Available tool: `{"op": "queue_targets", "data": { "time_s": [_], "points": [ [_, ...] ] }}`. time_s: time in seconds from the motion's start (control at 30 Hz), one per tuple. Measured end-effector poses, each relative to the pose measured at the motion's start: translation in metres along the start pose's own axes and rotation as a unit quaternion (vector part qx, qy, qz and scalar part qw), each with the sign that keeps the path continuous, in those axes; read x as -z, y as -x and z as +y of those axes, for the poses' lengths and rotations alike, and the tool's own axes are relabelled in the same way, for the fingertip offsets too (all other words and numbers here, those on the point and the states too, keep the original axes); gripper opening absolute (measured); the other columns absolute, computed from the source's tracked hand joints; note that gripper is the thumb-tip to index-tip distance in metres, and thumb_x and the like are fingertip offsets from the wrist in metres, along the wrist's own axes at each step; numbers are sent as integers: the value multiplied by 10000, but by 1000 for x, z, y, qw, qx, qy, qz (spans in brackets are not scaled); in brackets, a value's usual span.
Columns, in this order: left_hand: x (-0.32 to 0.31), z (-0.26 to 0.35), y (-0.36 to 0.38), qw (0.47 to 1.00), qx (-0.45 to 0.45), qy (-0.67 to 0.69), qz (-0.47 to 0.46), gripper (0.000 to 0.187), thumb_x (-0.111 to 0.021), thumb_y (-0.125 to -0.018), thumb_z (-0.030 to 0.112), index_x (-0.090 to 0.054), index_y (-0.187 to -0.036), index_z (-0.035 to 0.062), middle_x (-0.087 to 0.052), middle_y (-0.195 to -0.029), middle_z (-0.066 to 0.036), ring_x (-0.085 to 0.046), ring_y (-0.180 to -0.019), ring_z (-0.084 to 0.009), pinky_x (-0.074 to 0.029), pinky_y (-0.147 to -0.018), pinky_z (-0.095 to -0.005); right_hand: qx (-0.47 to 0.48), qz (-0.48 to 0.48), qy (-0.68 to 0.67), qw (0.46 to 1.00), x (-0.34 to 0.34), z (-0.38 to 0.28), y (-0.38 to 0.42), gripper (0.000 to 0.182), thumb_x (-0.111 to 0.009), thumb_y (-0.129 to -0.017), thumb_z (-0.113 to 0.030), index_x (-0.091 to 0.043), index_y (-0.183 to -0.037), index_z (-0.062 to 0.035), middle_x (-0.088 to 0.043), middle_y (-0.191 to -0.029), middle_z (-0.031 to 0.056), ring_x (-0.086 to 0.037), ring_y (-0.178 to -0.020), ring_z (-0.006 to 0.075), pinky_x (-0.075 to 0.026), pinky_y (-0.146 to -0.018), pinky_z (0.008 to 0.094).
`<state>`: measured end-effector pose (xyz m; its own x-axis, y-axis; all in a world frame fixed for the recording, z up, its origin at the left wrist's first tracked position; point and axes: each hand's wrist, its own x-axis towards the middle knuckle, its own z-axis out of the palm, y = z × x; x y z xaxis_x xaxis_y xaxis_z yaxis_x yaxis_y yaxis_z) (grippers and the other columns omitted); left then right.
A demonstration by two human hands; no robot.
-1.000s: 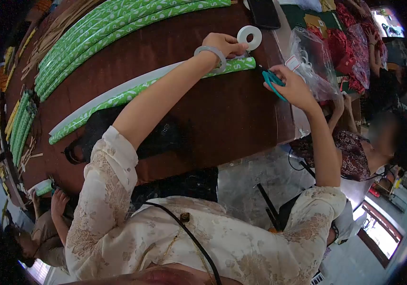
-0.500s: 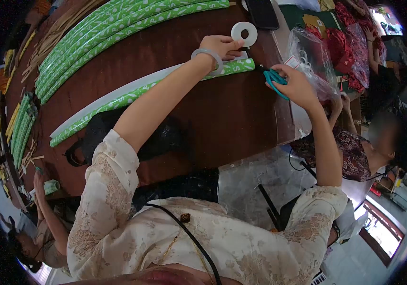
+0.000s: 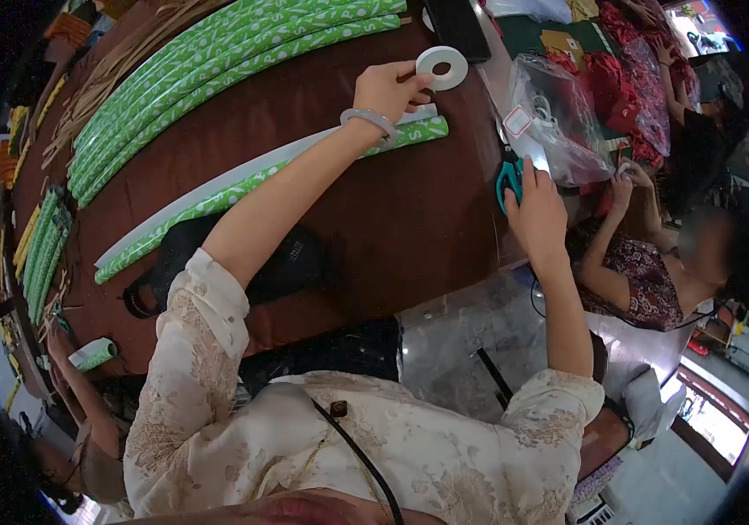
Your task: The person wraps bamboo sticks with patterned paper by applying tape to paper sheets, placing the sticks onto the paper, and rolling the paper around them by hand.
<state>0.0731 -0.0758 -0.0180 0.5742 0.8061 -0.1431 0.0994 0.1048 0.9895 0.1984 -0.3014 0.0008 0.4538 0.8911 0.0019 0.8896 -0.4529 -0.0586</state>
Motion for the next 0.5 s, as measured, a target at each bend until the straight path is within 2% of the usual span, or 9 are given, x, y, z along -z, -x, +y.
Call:
{"op": "queue_targets", "data": {
  "time_s": [0.03, 0.07, 0.1, 0.13, 0.23, 0.33, 0.37, 0.47, 0.5],
  "points": [
    [-3, -1, -2, 1000, -4, 1, -2, 163, -645, -756, 126, -668, -897, 47, -644, -763, -104, -641, -645, -162, -507, -576, -279, -8, -13, 46, 999, 1, -2, 0, 528, -576, -797, -240, -397, -1245, -25, -486, -1058, 165, -515, -933, 327, -445, -754, 404],
    [-8, -2, -6, 980, -150, -123, 44, 163, -648, -737, 132, -669, -877, 52, -629, -752, -108, -627, -673, -201, -502, -611, -306, -15, -24, 93, 995, 3, -4, 0, 523, -578, -796, -243, -407, -1242, -33, -488, -1060, 161, -521, -916, 321, -444, -742, 400],
    [-12, -2, -9, 922, -288, -242, 91, 162, -652, -718, 139, -671, -856, 57, -614, -742, -111, -613, -702, -241, -496, -645, -333, -22, 13, 121, 992, 3, -10, 2, 518, -591, -788, -254, -423, -1236, -55, -486, -1075, 151, -518, -914, 310, -433, -746, 388],
    [-19, -1, -13, 926, -293, -228, 64, 128, -630, -710, 135, -666, -812, 67, -584, -797, -117, -576, -765, -291, -487, -686, -370, -28, 39, 114, 992, 4, -14, 4, 516, -594, -787, -256, -428, -1234, -58, -483, -1083, 151, -512, -926, 312, -425, -766, 389],
    [-40, -4, -30, 851, -411, -327, 25, 113, -540, -760, 84, -634, -797, 33, -549, -934, -119, -583, -815, -271, -497, -680, -374, -40, 114, 73, 990, -1, -29, 10, 496, -594, -791, -258, -441, -1222, -66, -469, -1121, 155, -483, -991, 317, -383, -844, 395],
    [-65, -7, -26, 834, -269, -482, -4, 151, -540, -758, 78, -625, -847, -10, -560, -951, -117, -572, -887, -262, -483, -702, -370, -39, 153, 3, 987, -12, -51, 23, 455, -580, -804, -258, -461, -1204, -75, -452, -1163, 154, -451, -1048, 326, -346, -880, 418],
    [-68, -7, -25, 835, -270, -480, 1, 151, -540, -758, 78, -625, -847, -10, -560, -951, -117, -572, -887, -262, -483, -702, -370, -46, 149, -23, 988, -18, -57, 28, 443, -577, -807, -258, -468, -1199, -80, -447, -1174, 152, -445, -1057, 328, -339, -885, 424],
    [-56, 33, -3, 672, -229, -682, -177, 231, -561, -746, 122, -631, -956, 57, -560, -1043, -110, -518, -1024, -266, -428, -834, -380, -39, 165, -62, 983, -25, -69, 39, 401, -585, -803, -235, -494, -1170, -100, -446, -1192, 130, -444, -1062, 319, -324, -903, 426],
    [-52, 29, -1, 672, -227, -682, -179, 231, -561, -746, 122, -631, -956, 57, -560, -1043, -110, -518, -1024, -266, -428, -834, -380, -33, 170, -72, 982, -26, -73, 43, 386, -589, -801, -223, -503, -1159, -105, -446, -1194, 124, -444, -1062, 315, -319, -909, 427]
  ]
}}
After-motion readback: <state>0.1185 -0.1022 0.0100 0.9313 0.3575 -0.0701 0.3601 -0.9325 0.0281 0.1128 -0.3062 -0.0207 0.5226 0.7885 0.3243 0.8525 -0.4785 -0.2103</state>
